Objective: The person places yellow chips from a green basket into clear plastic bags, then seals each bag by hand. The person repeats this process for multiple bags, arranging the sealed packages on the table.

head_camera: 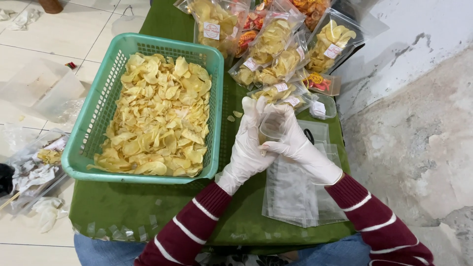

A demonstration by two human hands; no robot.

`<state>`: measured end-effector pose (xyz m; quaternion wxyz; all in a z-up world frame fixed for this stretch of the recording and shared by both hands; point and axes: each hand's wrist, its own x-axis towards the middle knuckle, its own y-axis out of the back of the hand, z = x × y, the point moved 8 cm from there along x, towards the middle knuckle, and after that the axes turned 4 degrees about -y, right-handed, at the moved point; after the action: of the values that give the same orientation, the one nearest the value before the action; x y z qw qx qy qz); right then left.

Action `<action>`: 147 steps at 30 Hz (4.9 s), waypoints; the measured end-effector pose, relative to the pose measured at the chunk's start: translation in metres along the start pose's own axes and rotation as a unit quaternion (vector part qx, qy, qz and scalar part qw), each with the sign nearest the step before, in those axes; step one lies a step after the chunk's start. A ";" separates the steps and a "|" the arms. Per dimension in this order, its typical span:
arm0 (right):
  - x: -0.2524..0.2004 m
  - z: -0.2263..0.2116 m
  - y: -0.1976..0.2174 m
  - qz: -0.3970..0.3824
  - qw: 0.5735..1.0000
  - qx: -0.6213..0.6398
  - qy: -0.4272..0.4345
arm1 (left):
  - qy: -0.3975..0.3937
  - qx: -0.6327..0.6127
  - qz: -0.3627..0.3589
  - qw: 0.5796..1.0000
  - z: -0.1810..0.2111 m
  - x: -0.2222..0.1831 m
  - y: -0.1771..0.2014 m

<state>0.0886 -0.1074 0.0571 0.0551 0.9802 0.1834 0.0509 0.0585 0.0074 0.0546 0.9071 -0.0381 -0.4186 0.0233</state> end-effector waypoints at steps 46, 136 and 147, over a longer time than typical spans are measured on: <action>0.003 -0.018 0.023 0.093 0.978 -0.131 0.130 | 0.031 0.153 0.070 0.985 0.008 0.015 0.009; 0.001 -0.004 0.003 0.081 0.994 0.043 0.061 | 0.340 0.149 -0.076 0.925 -0.015 0.040 0.184; 0.006 0.010 0.009 0.011 0.989 0.104 0.103 | 0.287 -0.182 -0.057 0.939 0.047 0.114 0.078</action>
<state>0.0991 -0.1144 0.0487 -0.0666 0.9721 0.1813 0.1331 0.0960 0.0955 0.1639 0.9661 -0.1838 -0.1388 -0.1168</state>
